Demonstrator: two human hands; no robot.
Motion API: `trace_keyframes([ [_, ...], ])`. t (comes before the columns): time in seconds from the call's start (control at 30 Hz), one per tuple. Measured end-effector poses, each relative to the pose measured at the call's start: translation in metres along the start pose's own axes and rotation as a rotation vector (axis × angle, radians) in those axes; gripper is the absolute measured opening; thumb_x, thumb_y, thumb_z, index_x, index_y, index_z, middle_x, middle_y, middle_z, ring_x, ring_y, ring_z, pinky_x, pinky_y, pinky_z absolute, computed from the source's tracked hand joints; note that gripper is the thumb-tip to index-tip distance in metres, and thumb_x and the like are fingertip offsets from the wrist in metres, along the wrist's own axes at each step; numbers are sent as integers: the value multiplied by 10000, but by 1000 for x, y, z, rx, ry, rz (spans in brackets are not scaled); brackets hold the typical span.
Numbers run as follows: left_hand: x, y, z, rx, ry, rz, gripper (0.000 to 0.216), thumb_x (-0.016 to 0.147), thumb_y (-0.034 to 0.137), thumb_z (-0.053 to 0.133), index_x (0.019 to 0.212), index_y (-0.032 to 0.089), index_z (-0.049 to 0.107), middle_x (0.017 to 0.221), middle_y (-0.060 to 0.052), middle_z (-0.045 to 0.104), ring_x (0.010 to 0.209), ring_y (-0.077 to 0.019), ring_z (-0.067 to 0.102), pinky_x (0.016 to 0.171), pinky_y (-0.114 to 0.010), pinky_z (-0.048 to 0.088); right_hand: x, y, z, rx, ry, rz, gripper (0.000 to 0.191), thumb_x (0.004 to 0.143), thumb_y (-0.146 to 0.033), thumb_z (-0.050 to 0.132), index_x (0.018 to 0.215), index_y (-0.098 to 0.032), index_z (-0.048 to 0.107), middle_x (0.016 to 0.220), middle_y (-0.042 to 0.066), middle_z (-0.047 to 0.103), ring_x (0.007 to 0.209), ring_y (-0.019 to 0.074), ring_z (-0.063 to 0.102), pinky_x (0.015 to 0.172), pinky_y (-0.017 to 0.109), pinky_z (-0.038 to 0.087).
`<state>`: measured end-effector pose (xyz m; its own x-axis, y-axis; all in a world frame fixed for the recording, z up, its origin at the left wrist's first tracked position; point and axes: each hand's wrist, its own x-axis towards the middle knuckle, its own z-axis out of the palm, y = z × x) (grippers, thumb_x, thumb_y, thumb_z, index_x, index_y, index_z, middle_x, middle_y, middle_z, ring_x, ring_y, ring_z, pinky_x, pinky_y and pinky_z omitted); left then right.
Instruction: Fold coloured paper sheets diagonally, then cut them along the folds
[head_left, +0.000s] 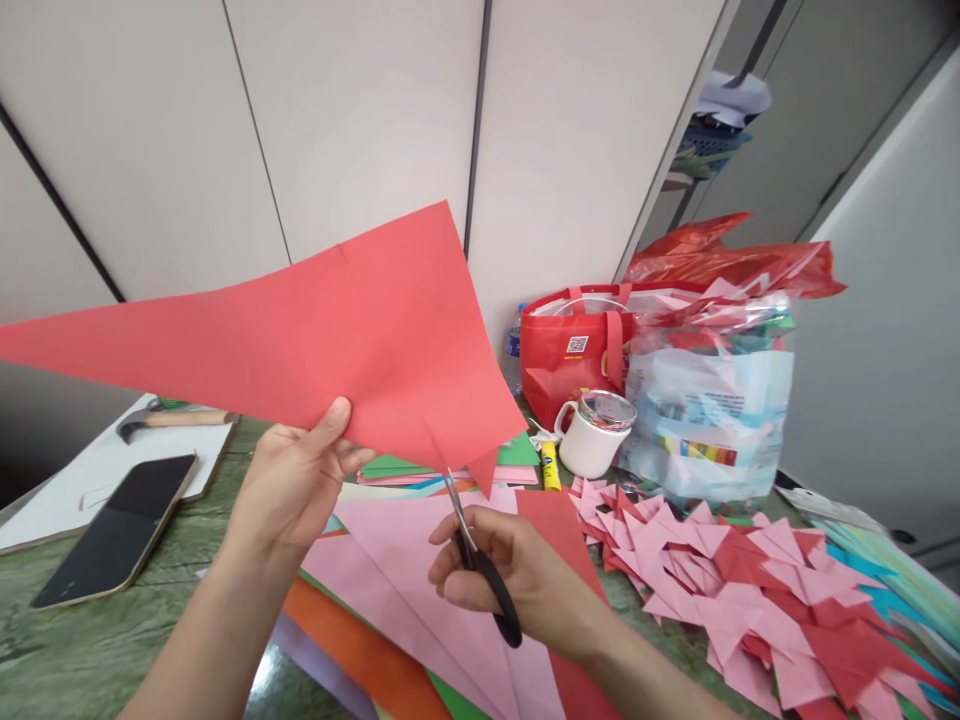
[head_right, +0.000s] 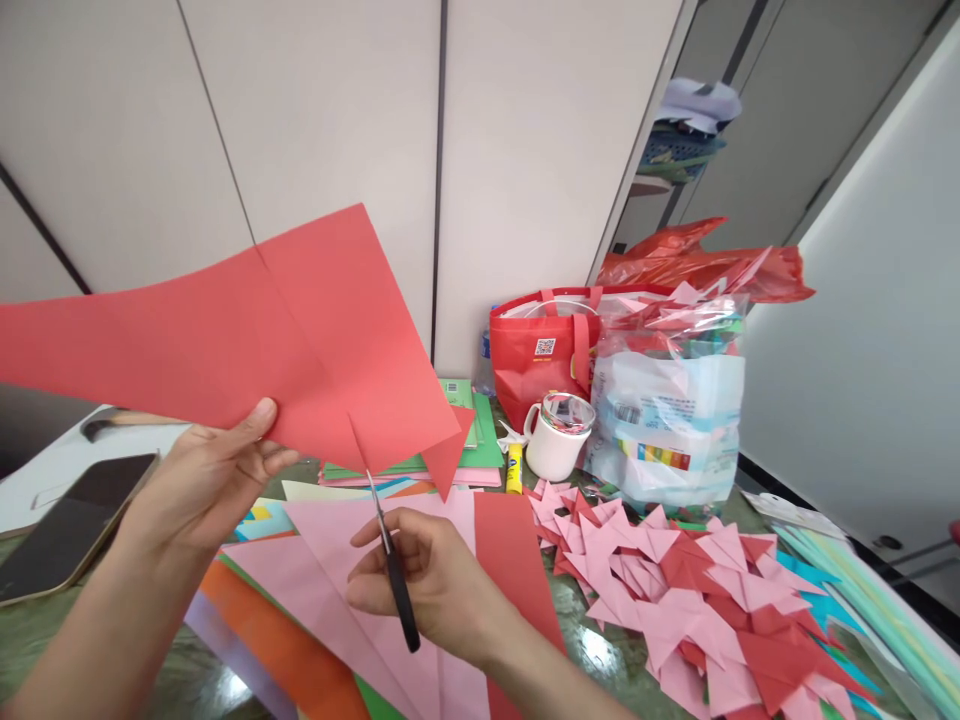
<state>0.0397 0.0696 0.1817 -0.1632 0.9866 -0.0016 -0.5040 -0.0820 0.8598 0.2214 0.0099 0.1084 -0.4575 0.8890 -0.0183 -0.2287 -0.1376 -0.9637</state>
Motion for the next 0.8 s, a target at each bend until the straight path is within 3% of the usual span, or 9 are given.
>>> trace_keyframes([
  [0.1,-2,0,2,50,25,-17,259,478,180,865,498,137,610,496,17,627,423,-115,584,438,-224,560,-1,0,-2,38,-18,-2,408,658,-340,798,943,-160,568,762,-3,592,710,99,532,688,264,401],
  [0.27,-5,-2,6,114,-61,-9,347,423,269,891,679,141,694,727,-36,725,593,-176,668,488,-239,573,-2,-2,-4,38,-11,9,417,682,-379,782,973,-163,575,737,-21,557,697,92,512,680,260,382],
  [0.5,-4,-5,4,119,-55,-8,307,411,276,897,574,148,671,582,6,668,507,-124,614,473,-210,558,-2,-3,-4,8,25,14,432,688,-399,772,980,-145,578,688,-36,534,660,82,482,649,249,358],
  [0.8,-6,-4,6,110,-33,-16,310,397,257,900,548,132,660,599,-6,673,530,-136,627,466,-216,564,-2,-4,-3,-5,23,25,439,670,-402,778,969,-150,581,676,-42,531,651,86,476,650,256,370],
])
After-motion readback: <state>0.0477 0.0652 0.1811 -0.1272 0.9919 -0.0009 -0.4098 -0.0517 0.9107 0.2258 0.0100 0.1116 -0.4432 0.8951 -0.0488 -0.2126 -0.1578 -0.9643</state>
